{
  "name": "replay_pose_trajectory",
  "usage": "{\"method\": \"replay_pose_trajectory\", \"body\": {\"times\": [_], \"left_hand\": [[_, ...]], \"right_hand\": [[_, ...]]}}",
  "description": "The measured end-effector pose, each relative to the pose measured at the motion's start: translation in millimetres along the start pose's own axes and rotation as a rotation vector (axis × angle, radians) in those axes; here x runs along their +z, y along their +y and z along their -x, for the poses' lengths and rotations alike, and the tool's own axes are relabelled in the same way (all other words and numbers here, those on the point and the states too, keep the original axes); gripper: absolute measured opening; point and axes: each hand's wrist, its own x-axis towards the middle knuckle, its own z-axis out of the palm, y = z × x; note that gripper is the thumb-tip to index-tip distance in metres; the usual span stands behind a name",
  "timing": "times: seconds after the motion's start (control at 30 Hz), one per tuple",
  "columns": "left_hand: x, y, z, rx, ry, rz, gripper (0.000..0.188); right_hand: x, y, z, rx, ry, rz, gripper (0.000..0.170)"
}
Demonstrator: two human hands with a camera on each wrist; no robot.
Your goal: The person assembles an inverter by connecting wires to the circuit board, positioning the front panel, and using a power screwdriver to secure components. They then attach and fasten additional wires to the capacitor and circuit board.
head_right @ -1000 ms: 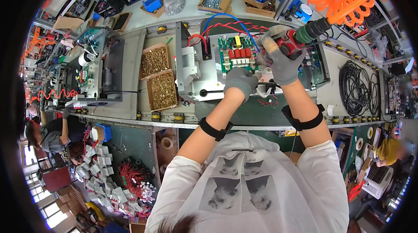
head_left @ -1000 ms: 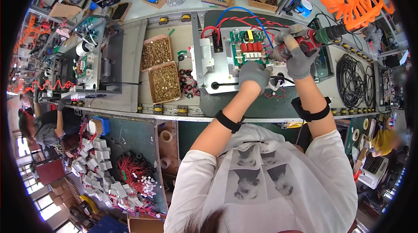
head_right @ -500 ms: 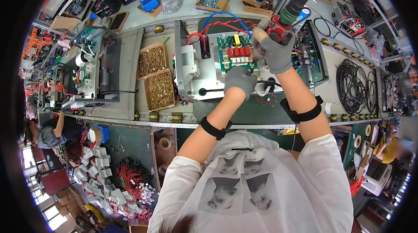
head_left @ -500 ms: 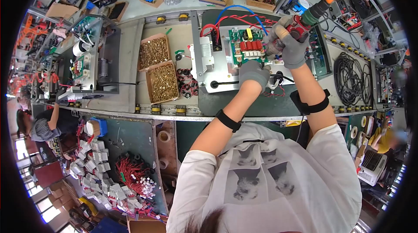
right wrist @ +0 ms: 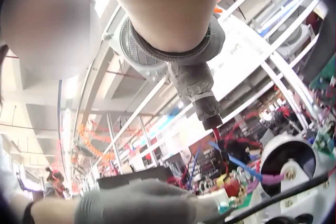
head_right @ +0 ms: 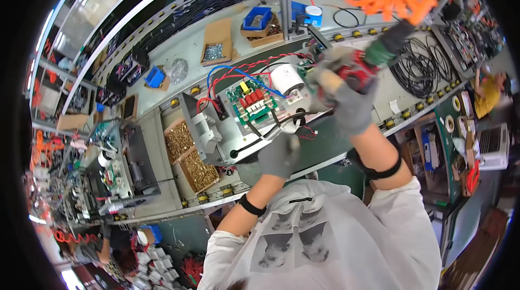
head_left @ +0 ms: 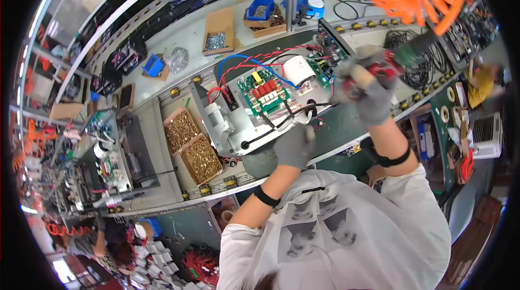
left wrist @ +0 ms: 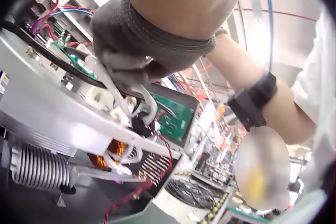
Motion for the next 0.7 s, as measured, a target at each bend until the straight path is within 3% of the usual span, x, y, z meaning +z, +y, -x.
{"method": "replay_pose_trajectory", "body": {"times": [0.07, 0.1, 0.17, 0.2, 0.23, 0.3, 0.33, 0.37, 0.43, 0.47, 0.5, 0.57, 0.63, 0.7], "left_hand": [[28, -14, 2, 0.074, -0.357, -0.242, 0.042], [53, -26, -4, 0.091, -0.378, -0.253, 0.042], [89, -40, -16, 0.221, 0.029, -0.191, 0.055], [91, -40, -34, 0.077, -0.300, 0.056, 0.069], [84, -26, -45, -0.065, -0.544, 0.195, 0.062], [119, -38, -50, 0.139, -0.526, 0.866, 0.047], [120, -40, -43, 0.063, -0.569, 1.110, 0.036], [116, -52, -46, 0.064, -0.693, 1.118, 0.033], [71, -34, -17, -0.381, -0.658, 1.051, 0.030], [46, -16, -5, -0.402, -0.592, 0.965, 0.028], [20, 0, 6, -0.421, -0.527, 0.875, 0.026], [-24, 11, 12, -0.109, -0.501, 0.728, 0.022], [-67, 26, 16, 0.178, -0.339, 0.499, 0.024], [-105, 44, 22, 0.338, -0.246, 0.299, 0.024]], "right_hand": [[-32, -16, 19, -0.042, 0.130, 0.015, 0.028], [-47, -22, 30, -0.067, 0.244, 0.021, 0.027], [-80, -25, 57, -0.021, 0.390, 0.083, 0.029], [-99, -23, 72, 0.017, 0.461, 0.130, 0.029], [-117, -18, 89, 0.056, 0.531, 0.178, 0.029], [-147, -7, 123, 0.191, 0.678, 0.259, 0.029], [-164, 4, 142, 0.223, 0.719, 0.286, 0.030], [-178, 17, 160, 0.232, 0.785, 0.317, 0.031], [-188, 27, 191, 0.462, 0.845, 0.139, 0.033], [-194, 43, 203, 0.468, 0.927, 0.245, 0.036], [-207, 59, 222, 0.522, 0.877, 0.201, 0.040], [-226, 91, 251, 0.645, 0.789, 0.374, 0.043], [-223, 113, 262, 0.677, 0.802, 0.384, 0.042], [-228, 142, 274, 0.696, 0.799, 0.398, 0.042]]}}
